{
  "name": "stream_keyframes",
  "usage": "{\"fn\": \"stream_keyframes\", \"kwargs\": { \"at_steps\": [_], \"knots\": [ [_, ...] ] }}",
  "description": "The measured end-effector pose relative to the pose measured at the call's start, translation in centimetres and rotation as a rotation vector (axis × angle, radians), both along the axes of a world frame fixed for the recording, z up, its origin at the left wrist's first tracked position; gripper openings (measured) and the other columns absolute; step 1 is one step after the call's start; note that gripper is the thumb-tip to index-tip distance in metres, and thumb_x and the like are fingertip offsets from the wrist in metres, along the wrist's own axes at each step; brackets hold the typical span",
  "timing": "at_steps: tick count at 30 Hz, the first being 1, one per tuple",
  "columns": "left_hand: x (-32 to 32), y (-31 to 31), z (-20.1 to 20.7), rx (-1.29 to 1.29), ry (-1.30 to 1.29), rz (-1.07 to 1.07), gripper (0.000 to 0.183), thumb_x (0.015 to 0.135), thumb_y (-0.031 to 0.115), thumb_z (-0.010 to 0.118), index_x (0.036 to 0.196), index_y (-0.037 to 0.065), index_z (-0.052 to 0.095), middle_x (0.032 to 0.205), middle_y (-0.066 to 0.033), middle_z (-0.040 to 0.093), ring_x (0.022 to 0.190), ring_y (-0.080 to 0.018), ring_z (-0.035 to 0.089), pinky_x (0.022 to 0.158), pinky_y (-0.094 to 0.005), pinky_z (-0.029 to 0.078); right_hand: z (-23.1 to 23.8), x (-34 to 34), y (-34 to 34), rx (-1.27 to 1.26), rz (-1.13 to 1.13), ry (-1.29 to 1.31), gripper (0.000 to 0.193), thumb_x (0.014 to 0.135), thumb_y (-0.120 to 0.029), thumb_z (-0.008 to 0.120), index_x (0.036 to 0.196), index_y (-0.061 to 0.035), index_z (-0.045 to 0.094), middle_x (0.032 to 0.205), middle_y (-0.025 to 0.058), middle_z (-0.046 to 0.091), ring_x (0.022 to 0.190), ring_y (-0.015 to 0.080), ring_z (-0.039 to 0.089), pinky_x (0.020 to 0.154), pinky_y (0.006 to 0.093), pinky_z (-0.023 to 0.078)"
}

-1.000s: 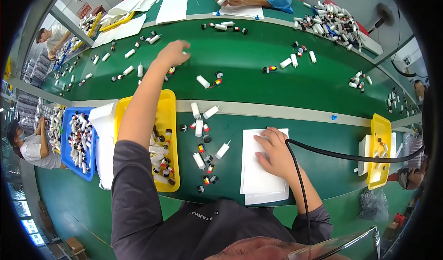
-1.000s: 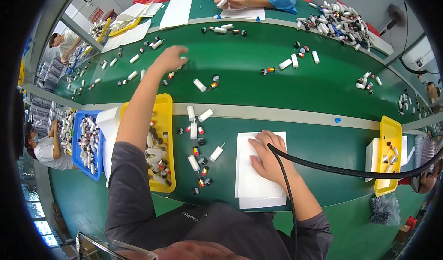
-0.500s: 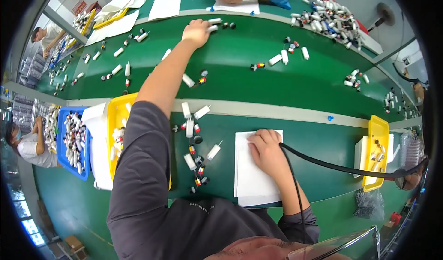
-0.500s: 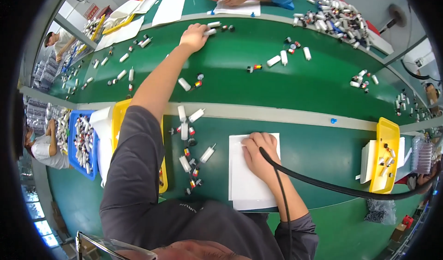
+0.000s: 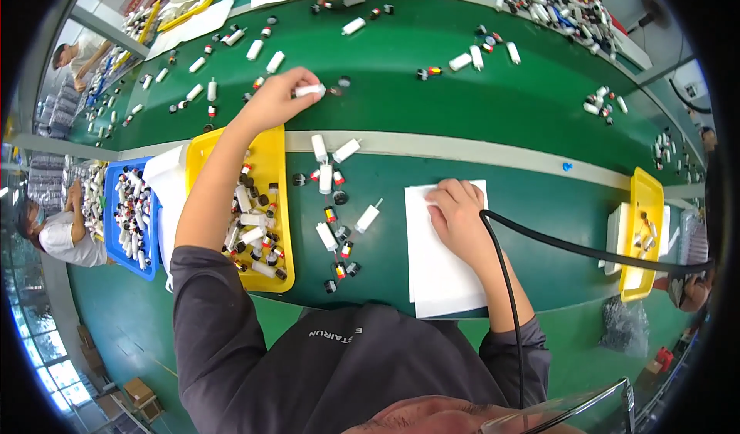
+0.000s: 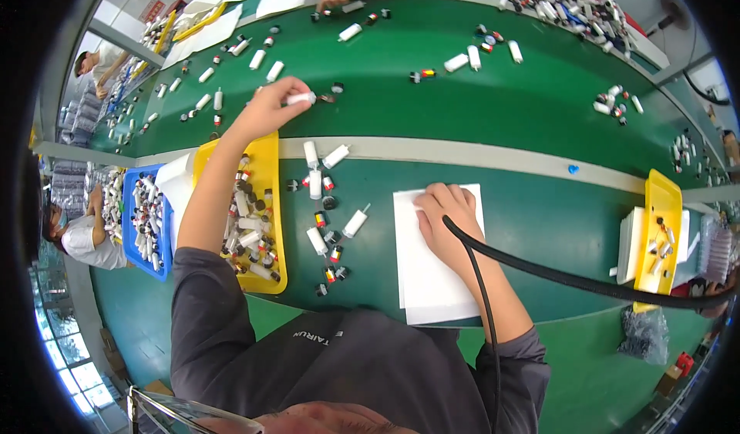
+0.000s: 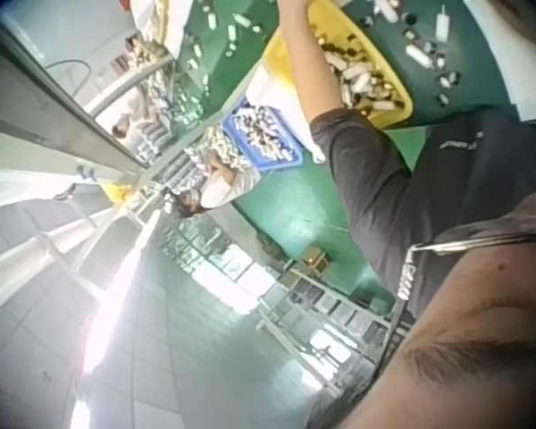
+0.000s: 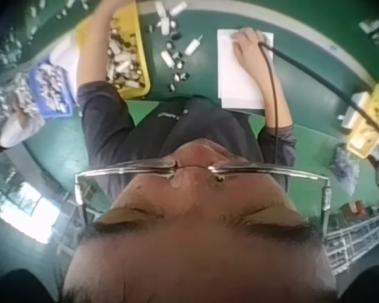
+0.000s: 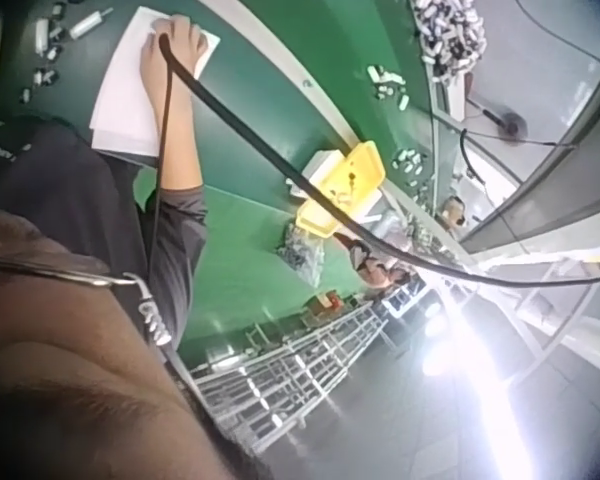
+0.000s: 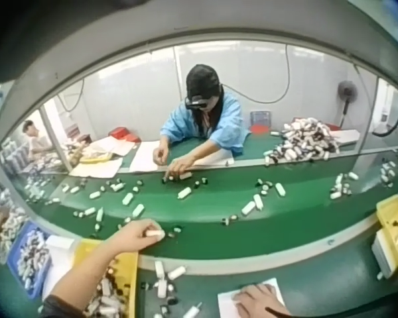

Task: The person assembles small white and black plastic components by hand on an industrial assembly line.

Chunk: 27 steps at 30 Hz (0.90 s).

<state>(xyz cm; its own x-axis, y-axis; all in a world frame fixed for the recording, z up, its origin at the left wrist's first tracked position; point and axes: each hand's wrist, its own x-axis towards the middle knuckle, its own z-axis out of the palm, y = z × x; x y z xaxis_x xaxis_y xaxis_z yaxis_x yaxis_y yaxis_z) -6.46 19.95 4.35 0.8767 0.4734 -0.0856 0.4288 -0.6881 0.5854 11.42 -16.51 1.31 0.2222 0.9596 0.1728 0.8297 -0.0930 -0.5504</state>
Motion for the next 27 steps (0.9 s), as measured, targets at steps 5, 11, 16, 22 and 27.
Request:
{"fn": "stream_keyframes", "kwargs": {
  "at_steps": [5, 11, 16, 22, 27],
  "knots": [
    [1.8, -8.1, 1.1, -0.871, -0.693, 0.177, 0.025, 0.102, 0.032, 0.060, 0.105, 0.007, 0.063, 0.103, -0.0067, 0.069, 0.094, -0.0172, 0.067, 0.085, -0.0334, 0.053, -0.5, -0.6, -0.5, -0.007, 0.039, 0.008, 0.028, 0.080, -0.010, 0.076, 0.107, -0.0072, 0.072, 0.103, 0.0084, 0.059, 0.103, 0.0277, 0.057, 0.096, 0.0446, 0.043],
    [4.8, -17.1, -1.7, -1.686, -0.407, 0.282, 0.050, 0.105, 0.057, 0.039, 0.087, 0.013, 0.053, 0.101, -0.0124, 0.067, 0.113, -0.0347, 0.065, 0.103, -0.0434, 0.047, -0.8, -0.9, 0.6, 0.009, -0.040, 0.022, 0.021, 0.080, -0.010, 0.077, 0.101, -0.0104, 0.076, 0.099, 0.0042, 0.060, 0.093, 0.0245, 0.058, 0.085, 0.0410, 0.045],
    [5.2, -17.9, -4.1, -1.605, -0.334, 0.376, 0.052, 0.105, 0.058, 0.037, 0.086, 0.012, 0.052, 0.089, -0.0092, 0.063, 0.105, -0.0309, 0.065, 0.099, -0.0380, 0.045, -1.2, -2.3, 0.5, 0.049, -0.179, -0.076, 0.020, 0.081, -0.011, 0.076, 0.101, -0.0101, 0.076, 0.098, 0.0023, 0.060, 0.091, 0.0242, 0.057, 0.085, 0.0412, 0.042],
    [5.2, -17.4, -3.9, -1.623, -0.286, 0.388, 0.054, 0.105, 0.060, 0.036, 0.084, 0.013, 0.050, 0.087, -0.0105, 0.063, 0.106, -0.0288, 0.065, 0.097, -0.0367, 0.047, 0.0, -1.5, 1.3, -0.165, -0.152, 0.023, 0.019, 0.085, -0.010, 0.071, 0.104, -0.0127, 0.071, 0.101, 0.0025, 0.060, 0.100, 0.0257, 0.055, 0.092, 0.0446, 0.038],
    [5.6, -17.4, -3.9, -1.585, -0.252, 0.394, 0.052, 0.105, 0.061, 0.035, 0.092, 0.012, 0.048, 0.092, -0.0135, 0.065, 0.107, -0.0259, 0.064, 0.099, -0.0364, 0.048, -0.9, -2.1, 1.1, -0.019, -0.133, -0.065, 0.013, 0.087, -0.010, 0.069, 0.100, -0.0111, 0.068, 0.100, 0.0036, 0.060, 0.100, 0.0268, 0.056, 0.092, 0.0439, 0.038]
  ]
}}
